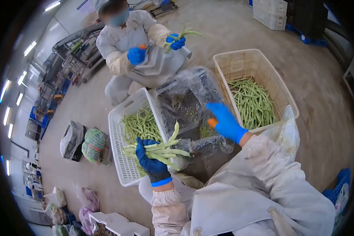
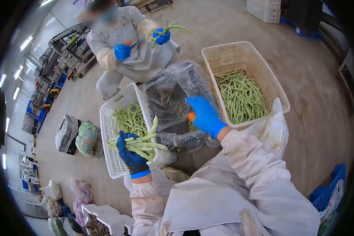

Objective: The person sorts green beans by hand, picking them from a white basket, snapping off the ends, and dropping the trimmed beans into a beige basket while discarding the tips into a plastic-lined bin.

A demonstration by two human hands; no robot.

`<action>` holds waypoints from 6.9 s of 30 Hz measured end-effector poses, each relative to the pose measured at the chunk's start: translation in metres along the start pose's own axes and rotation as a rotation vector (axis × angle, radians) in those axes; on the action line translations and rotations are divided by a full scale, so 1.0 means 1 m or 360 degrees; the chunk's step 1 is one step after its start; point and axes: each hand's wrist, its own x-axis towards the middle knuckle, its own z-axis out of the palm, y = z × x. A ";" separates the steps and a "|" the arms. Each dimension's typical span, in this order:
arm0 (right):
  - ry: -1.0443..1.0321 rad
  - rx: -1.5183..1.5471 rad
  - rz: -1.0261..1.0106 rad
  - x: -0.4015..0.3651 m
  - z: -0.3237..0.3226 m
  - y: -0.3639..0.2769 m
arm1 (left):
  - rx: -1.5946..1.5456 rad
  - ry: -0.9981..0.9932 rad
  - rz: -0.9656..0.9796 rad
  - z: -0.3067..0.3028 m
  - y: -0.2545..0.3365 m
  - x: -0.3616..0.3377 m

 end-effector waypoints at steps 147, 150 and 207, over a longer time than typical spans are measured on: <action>-0.0325 0.0108 -0.0194 0.020 0.003 -0.052 | 0.0295 -0.0151 -0.0706 0.019 -0.022 -0.018; 0.0027 -0.0239 -0.0056 0.025 0.001 -0.014 | -0.0009 0.0028 -0.0566 0.009 -0.020 -0.010; 0.0625 0.0964 0.0585 0.035 -0.130 0.056 | 0.0615 -0.0241 -0.0917 0.078 -0.163 0.005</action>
